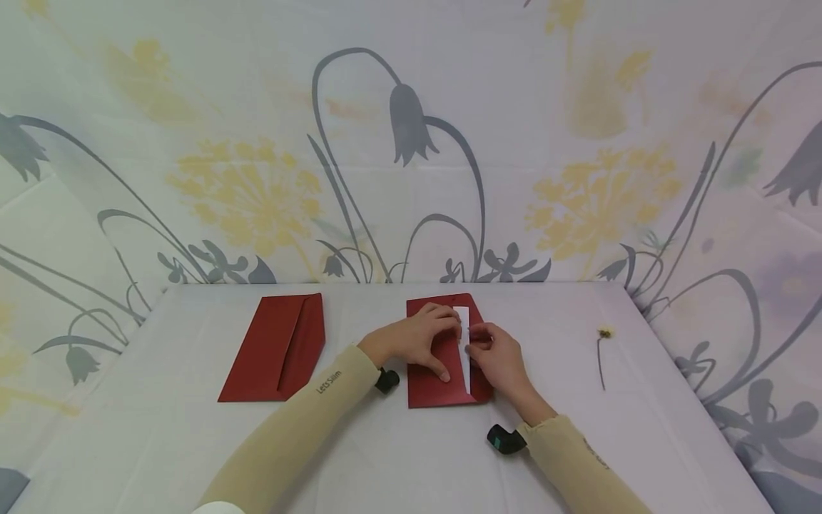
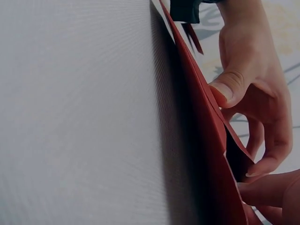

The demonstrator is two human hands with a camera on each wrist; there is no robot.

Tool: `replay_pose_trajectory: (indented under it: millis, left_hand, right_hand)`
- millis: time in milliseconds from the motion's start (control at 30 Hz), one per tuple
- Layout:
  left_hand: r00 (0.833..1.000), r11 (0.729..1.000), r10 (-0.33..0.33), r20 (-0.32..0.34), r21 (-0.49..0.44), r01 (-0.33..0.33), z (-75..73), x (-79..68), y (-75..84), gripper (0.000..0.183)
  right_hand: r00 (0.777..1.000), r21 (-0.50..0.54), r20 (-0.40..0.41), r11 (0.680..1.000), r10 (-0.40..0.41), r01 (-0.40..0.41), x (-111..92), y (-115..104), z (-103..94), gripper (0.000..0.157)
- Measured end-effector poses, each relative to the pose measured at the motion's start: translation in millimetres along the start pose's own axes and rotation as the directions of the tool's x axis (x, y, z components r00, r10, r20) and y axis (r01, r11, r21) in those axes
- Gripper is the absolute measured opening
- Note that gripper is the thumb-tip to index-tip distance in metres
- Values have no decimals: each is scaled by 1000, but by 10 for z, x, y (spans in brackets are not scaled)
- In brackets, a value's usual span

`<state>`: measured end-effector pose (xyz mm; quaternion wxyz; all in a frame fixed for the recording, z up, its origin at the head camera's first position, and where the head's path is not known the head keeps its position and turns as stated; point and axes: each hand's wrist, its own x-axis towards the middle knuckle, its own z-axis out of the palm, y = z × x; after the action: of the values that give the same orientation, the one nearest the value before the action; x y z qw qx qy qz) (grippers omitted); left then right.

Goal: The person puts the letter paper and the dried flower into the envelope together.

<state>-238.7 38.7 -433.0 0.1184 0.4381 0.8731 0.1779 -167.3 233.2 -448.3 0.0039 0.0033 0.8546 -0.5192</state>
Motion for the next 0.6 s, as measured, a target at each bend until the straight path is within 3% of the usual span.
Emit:
replay_pose_trajectory:
  millis: [300,600]
  left_hand:
    - [1000,1000,7,-7,14,-7,4,11,-7,66]
    - [1000,1000,11,-8,2,-11,14,18,-2,66]
  right_hand:
    - [1000,31,-18,999,-11,12,28,14,3,33]
    - [999,-38,-29,999,-22,21,70,21,1,31]
